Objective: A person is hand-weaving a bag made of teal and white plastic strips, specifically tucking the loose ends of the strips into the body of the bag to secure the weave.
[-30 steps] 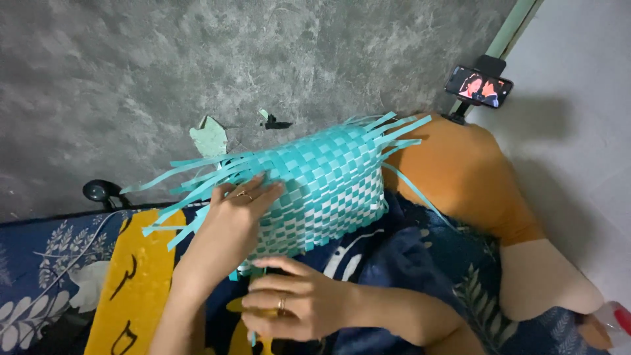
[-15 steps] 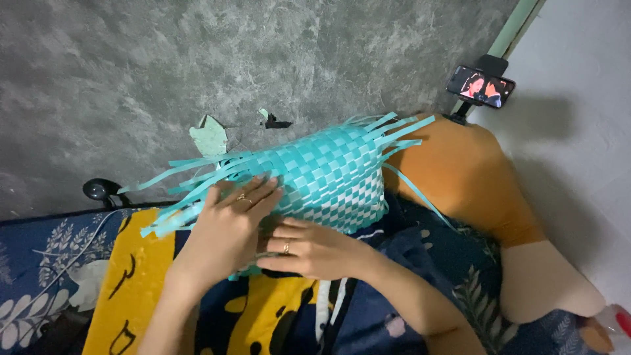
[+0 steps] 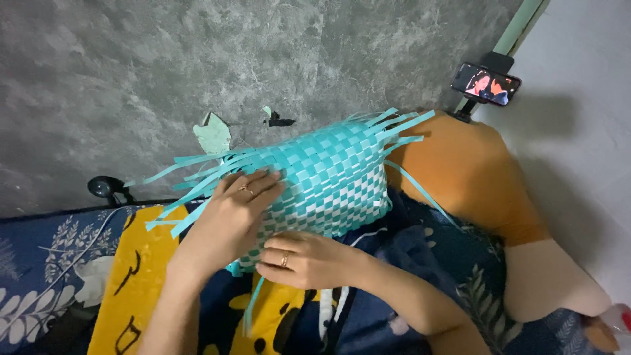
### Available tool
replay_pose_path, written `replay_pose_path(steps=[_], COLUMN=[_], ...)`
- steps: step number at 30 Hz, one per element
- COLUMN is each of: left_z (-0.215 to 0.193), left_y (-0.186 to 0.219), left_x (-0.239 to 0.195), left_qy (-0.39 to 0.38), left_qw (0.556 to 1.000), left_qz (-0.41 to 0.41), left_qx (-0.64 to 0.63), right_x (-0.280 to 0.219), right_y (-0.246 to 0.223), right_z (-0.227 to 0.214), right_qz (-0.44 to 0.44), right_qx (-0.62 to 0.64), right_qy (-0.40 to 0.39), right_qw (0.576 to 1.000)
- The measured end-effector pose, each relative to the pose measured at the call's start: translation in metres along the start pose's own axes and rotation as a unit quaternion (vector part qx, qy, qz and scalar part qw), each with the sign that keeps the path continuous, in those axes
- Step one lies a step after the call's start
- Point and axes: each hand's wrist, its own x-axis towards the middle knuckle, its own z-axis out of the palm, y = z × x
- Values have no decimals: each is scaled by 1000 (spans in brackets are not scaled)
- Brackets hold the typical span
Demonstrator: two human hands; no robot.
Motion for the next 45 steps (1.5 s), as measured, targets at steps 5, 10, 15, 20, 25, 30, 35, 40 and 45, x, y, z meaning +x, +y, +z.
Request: replay_pose_path(steps=[5, 10, 15, 20, 25, 30, 35, 40, 45], left_z=[8, 8, 29, 39, 28, 22, 25, 15, 15], left_y=[2, 7, -4, -1, 1, 3, 0, 7, 9], left_x=[3, 3, 4, 5, 5, 5, 4, 4, 4], left_qy=[2, -81, -68, -38, -34, -22, -37, -44, -72], left_qw=[993, 978, 970, 966, 975, 979, 980, 981, 977], left_qz=[-61, -123, -131, -127, -135, -133, -132, -113, -106], left_qx=[97, 147, 194, 224, 175, 150, 146, 151, 168], right_x=[-2, -7, -9, -14, -18, -20, -24, -19, -15], right_y=[5, 7, 10, 13, 13, 14, 13, 13, 8], right_z=[14, 21, 19, 15, -9, -6, 21, 27, 34], right_qz=[54, 159, 250, 319, 344, 379, 356, 342, 326], right_qx=[23, 35, 63, 59, 38, 25, -149, -168, -203], right_qy=[94, 174, 193, 182, 126, 79, 115, 132, 150], right_qw=[994, 971, 947, 928, 930, 922, 915, 915, 911])
